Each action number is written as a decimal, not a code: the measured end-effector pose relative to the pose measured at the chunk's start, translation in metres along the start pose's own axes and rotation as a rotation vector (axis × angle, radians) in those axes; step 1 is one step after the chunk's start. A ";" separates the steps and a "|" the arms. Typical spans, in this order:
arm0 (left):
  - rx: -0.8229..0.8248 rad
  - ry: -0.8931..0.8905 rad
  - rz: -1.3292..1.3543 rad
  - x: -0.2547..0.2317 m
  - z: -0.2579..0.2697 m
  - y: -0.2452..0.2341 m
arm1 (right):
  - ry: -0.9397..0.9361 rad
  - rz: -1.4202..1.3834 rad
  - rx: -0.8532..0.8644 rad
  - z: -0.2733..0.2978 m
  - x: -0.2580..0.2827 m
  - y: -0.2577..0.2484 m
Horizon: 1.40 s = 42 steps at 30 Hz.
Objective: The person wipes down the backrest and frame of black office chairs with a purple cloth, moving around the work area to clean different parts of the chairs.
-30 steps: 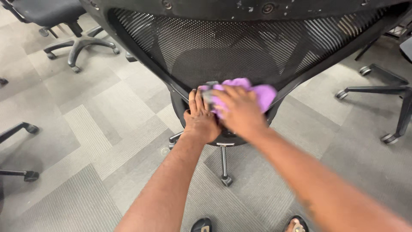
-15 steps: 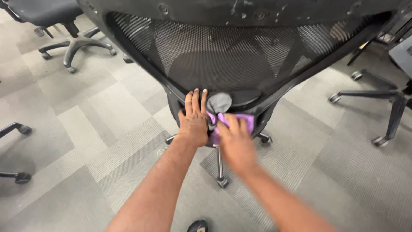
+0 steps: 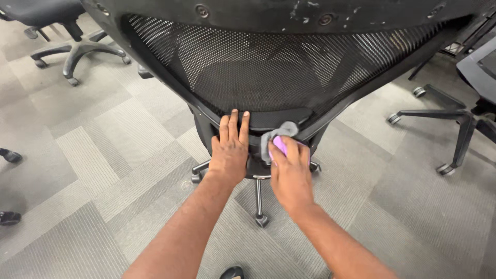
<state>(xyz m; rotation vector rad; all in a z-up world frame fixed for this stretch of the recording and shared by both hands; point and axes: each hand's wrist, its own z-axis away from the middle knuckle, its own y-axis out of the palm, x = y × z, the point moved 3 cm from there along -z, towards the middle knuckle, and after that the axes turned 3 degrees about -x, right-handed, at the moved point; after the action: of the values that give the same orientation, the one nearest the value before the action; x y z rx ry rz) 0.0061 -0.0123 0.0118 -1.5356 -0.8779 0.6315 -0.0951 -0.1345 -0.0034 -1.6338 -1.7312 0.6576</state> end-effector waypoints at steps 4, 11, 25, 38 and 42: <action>-0.017 0.020 0.004 0.001 0.001 0.001 | -0.197 0.095 0.276 -0.012 -0.077 0.001; 0.007 0.021 0.034 0.000 -0.004 0.000 | -0.142 0.458 0.181 -0.063 -0.151 -0.046; 0.041 0.017 0.033 -0.011 -0.004 -0.006 | -0.031 0.285 0.184 -0.053 -0.159 -0.046; -0.091 0.067 0.171 0.020 -0.009 0.007 | 0.267 -0.640 0.297 -0.003 -0.066 -0.034; -0.044 0.043 0.055 0.050 -0.017 0.005 | 0.658 -0.807 0.124 -0.001 -0.125 -0.056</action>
<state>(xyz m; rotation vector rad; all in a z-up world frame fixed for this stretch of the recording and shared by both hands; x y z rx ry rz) 0.0496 0.0189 0.0137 -1.6113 -0.8239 0.6197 -0.1314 -0.2643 0.0238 -0.7911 -1.5936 -0.1521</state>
